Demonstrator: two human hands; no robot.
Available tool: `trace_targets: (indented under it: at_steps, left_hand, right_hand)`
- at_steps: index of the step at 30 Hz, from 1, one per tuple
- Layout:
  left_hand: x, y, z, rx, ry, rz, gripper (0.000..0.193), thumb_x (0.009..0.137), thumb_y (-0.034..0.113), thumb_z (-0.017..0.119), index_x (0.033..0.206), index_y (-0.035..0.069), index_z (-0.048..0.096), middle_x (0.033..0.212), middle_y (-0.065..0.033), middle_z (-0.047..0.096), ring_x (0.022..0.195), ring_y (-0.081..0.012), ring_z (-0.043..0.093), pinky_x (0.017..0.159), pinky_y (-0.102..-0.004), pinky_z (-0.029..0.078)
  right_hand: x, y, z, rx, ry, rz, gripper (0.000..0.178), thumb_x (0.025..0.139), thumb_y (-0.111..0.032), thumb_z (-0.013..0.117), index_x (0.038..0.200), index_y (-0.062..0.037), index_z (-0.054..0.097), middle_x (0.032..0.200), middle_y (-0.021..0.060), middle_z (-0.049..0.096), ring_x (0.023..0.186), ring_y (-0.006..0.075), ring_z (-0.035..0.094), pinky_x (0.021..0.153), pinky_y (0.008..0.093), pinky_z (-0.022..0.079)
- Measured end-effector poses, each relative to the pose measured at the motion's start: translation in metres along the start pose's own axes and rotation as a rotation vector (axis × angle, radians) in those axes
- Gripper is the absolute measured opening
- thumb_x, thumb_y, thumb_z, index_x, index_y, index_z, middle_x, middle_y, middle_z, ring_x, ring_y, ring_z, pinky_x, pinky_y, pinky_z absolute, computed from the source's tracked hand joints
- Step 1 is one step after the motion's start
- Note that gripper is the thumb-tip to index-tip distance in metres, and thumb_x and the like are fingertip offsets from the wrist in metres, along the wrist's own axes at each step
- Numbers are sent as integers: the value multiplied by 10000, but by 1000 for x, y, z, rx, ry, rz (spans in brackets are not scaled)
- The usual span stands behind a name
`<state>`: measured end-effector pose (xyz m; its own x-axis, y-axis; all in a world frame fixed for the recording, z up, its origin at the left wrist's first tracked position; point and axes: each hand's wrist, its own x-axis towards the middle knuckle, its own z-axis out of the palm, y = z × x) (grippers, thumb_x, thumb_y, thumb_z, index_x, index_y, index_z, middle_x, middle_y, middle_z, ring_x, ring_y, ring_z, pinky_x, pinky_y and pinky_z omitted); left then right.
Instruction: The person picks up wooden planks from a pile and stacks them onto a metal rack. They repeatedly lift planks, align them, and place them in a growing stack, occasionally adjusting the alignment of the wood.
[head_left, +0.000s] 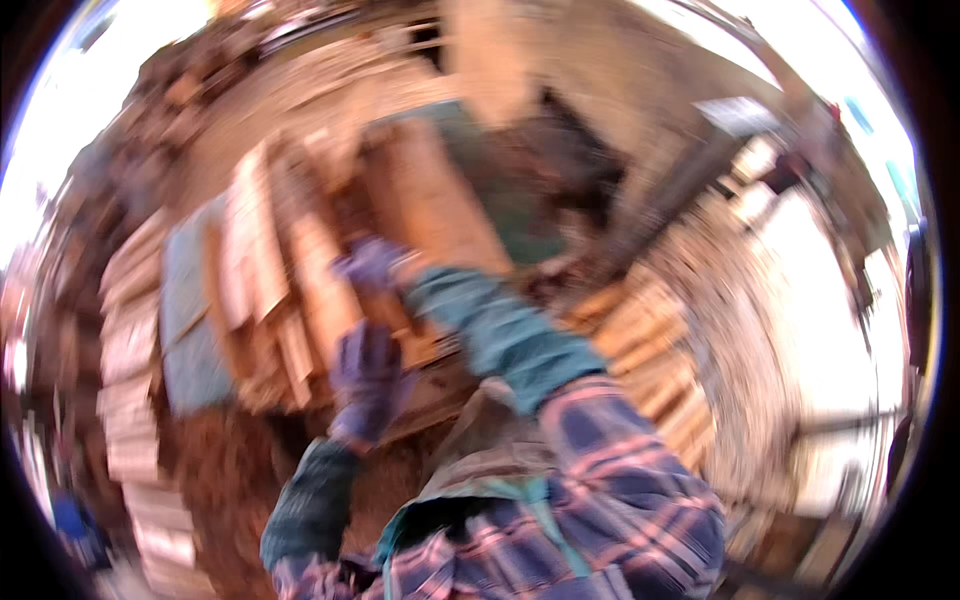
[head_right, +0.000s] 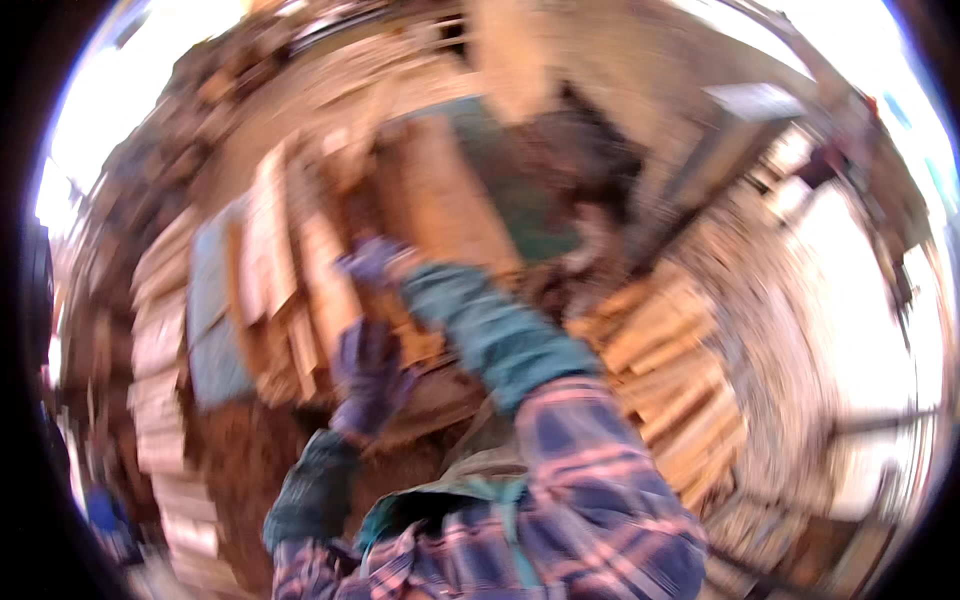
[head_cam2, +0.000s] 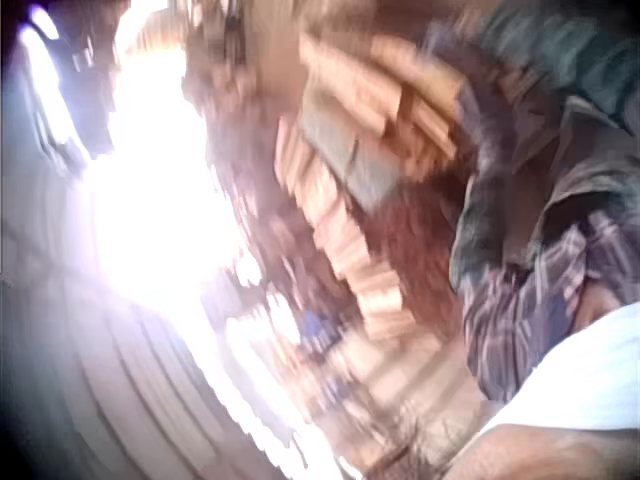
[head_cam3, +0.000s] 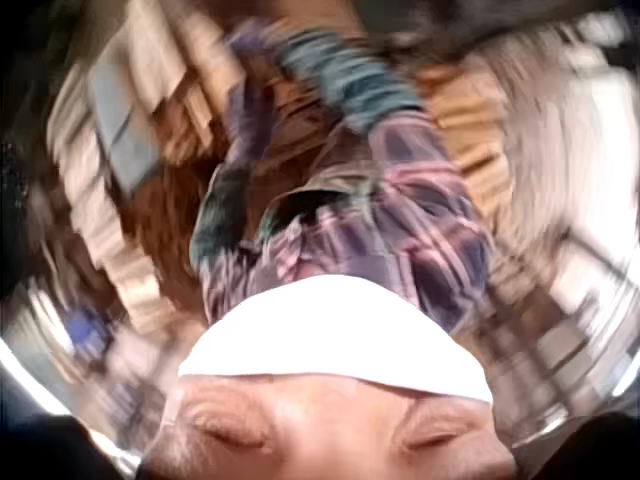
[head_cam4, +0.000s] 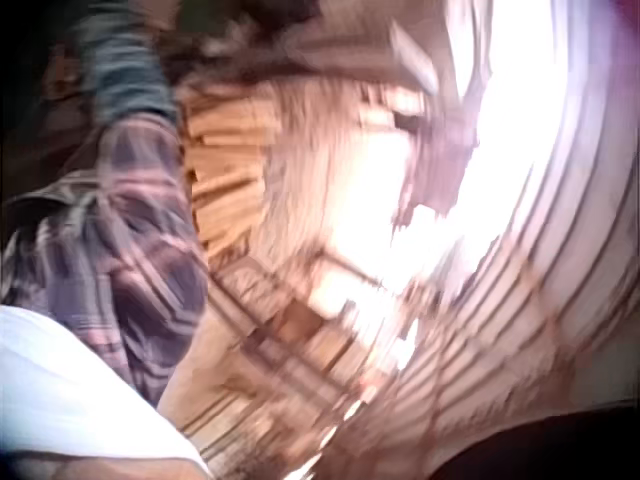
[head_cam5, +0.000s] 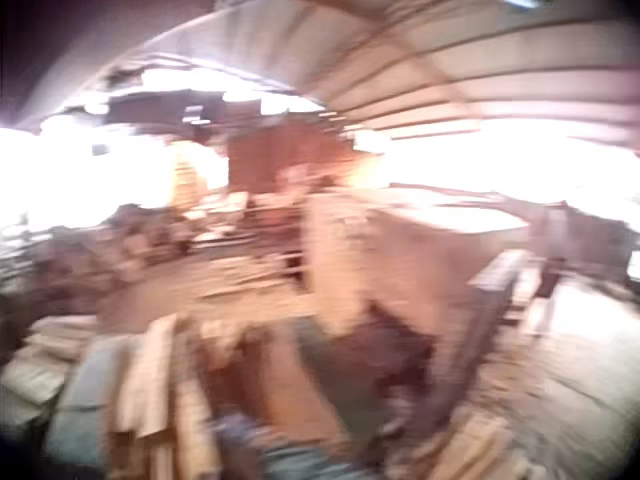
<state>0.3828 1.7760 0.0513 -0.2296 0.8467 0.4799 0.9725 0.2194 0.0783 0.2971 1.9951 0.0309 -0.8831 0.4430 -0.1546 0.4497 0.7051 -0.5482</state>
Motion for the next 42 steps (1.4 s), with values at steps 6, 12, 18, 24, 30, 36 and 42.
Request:
trace_targets:
  at_steps: [6, 12, 18, 24, 30, 36, 42]
  left_hand:
    - [-30, -38, 34, 84, 246, -312, 412, 785, 243, 721, 1185, 172, 655, 1332, -77, 490, 1275, -368, 442, 1033, -548, 398]
    - [-20, -19, 37, 103, 303, -455, 364, 771, 219, 701, 1134, 210, 674, 1310, -42, 502, 1241, -323, 462, 1056, -493, 388]
    - [-14, -15, 41, 95, 345, -577, 385, 761, 199, 726, 1145, 200, 689, 1293, -66, 521, 1216, -354, 486, 1027, -530, 418]
    - [-12, -25, 46, 120, 414, -614, 485, 756, 270, 719, 1234, 234, 643, 1358, -10, 498, 1257, -317, 467, 1089, -512, 357]
    - [-17, 25, 51, -105, 513, -767, 525, 696, 298, 744, 1188, 171, 611, 1285, -135, 545, 1268, -374, 470, 1109, -526, 329]
    - [-131, 127, 108, -780, -108, -809, 414, 812, 336, 664, 1170, 130, 623, 1148, -119, 634, 1120, -319, 584, 925, -497, 462]
    - [-292, 200, 150, -854, -344, -1422, 414, 860, 360, 579, 1180, 102, 631, 1147, -148, 649, 1092, -339, 599, 953, -455, 450]
  right_hand:
    - [118, 46, -46, 853, -4, 307, 435, 910, -423, 624, 1041, -13, 690, 933, 138, 699, 854, 235, 681, 672, 374, 541]
    - [284, 53, -25, 687, -93, 72, 650, 919, -533, 560, 1401, -102, 500, 1464, 54, 459, 1347, 229, 403, 1123, 410, 239]
    - [340, 45, -20, 427, 195, 45, 546, 867, -408, 697, 1185, 33, 645, 1105, 148, 670, 930, 212, 603, 875, 348, 477]
    - [271, 67, -141, -475, 306, -1022, 476, 815, 34, 592, 1286, -24, 557, 1233, 124, 619, 1151, 251, 597, 992, 332, 488]
    - [102, 44, -93, 931, -252, -117, 369, 1008, -271, 492, 1297, -53, 567, 1201, 107, 651, 1051, 215, 641, 883, 357, 555]
    - [51, 111, -60, 129, -2, -275, 372, 935, -79, 595, 1298, -16, 548, 1113, 100, 628, 913, 193, 622, 805, 282, 534]
    - [-184, -64, 87, 542, -325, -563, 292, 936, -163, 626, 1193, -26, 614, 1172, 73, 629, 1055, 181, 600, 945, 321, 491]
